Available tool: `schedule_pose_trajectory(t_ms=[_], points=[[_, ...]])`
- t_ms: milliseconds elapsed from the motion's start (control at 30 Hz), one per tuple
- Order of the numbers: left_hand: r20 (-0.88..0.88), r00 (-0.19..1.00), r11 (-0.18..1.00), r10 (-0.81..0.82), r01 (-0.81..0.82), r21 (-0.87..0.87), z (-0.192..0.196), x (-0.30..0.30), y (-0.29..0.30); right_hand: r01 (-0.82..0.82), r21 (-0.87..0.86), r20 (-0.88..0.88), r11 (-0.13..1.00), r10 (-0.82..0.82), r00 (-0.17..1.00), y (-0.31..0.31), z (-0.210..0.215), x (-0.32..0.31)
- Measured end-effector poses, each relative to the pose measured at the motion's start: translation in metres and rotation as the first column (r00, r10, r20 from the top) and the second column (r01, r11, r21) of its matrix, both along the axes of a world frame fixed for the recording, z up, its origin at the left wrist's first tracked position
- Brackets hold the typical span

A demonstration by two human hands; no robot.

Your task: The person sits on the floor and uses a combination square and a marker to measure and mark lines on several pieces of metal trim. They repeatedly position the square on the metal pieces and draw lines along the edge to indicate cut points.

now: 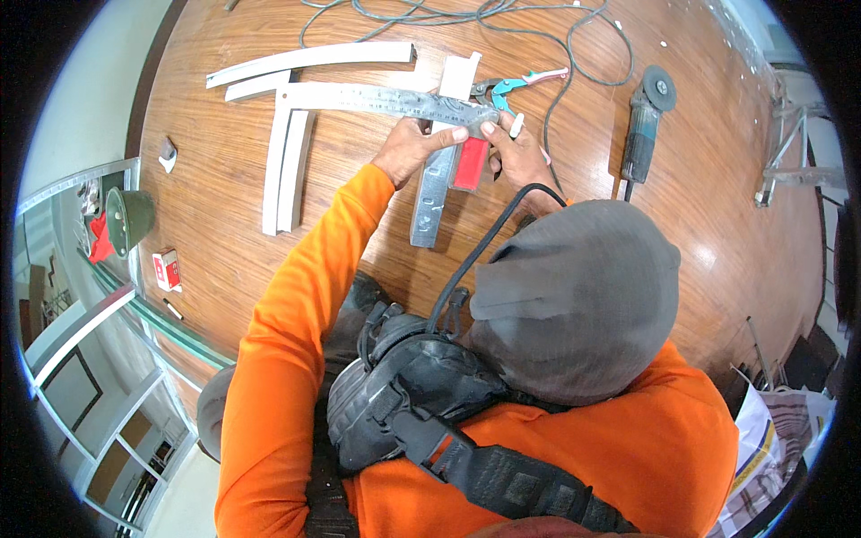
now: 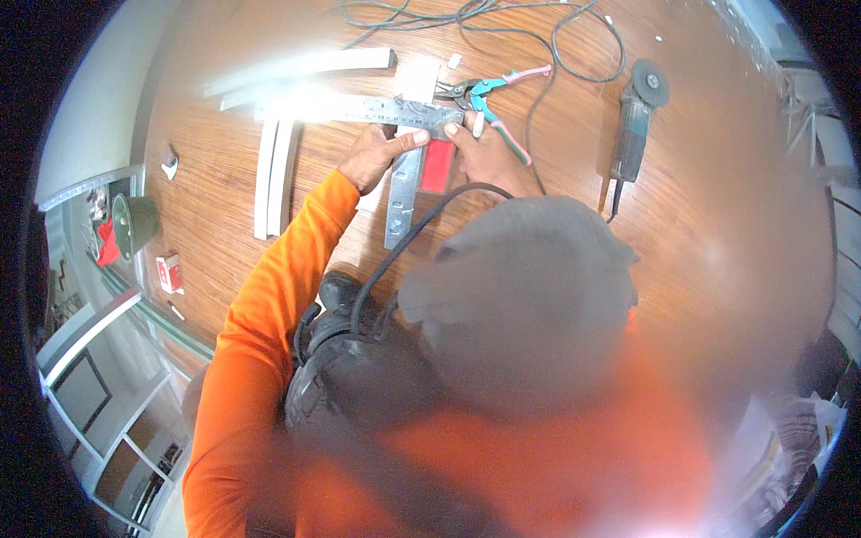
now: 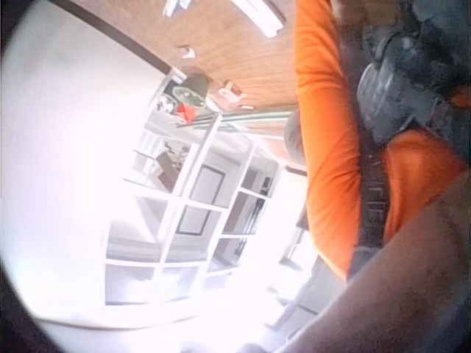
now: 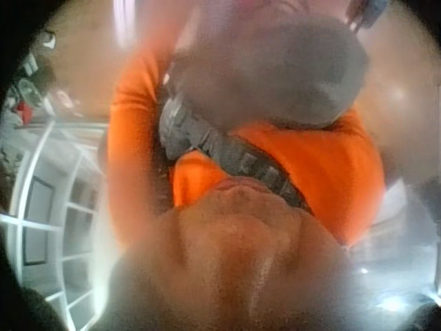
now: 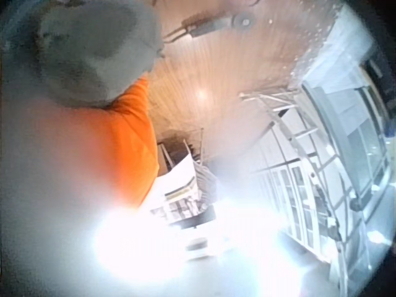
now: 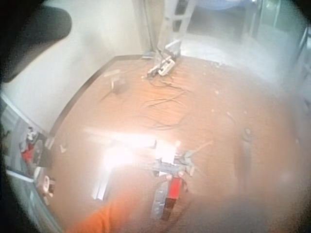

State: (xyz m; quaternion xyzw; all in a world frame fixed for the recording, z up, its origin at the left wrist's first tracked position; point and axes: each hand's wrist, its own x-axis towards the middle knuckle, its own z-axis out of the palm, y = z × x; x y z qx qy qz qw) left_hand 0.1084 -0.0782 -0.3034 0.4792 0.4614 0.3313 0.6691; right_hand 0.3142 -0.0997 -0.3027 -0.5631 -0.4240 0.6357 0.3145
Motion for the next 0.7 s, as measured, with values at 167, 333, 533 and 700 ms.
schedule_pose_trajectory(t_ms=[167, 333, 533, 700], points=[[0.142, 0.985, 0.971, 0.095, -0.06, -0.233, 0.001, 0.003, -0.004, -0.003, 0.047, -0.052, 0.999, 0.005, 0.999, -0.002, -0.009, -0.001], [0.156, 0.982, 0.941, 0.105, -0.048, -0.334, -0.007, 0.0, -0.002, -0.089, 0.088, -0.036, 0.992, 0.093, 0.995, 0.003, -0.013, 0.005], [0.192, 0.965, 0.954, 0.177, -0.121, -0.275, -0.008, 0.001, -0.008, -0.049, 0.098, -0.062, 0.994, 0.055, 0.997, -0.001, 0.01, -0.002], [0.189, 0.977, 0.964, 0.099, -0.046, -0.262, 0.009, 0.004, -0.008, -0.047, 0.078, -0.093, 0.996, 0.055, 0.994, 0.0, 0.006, 0.01]])
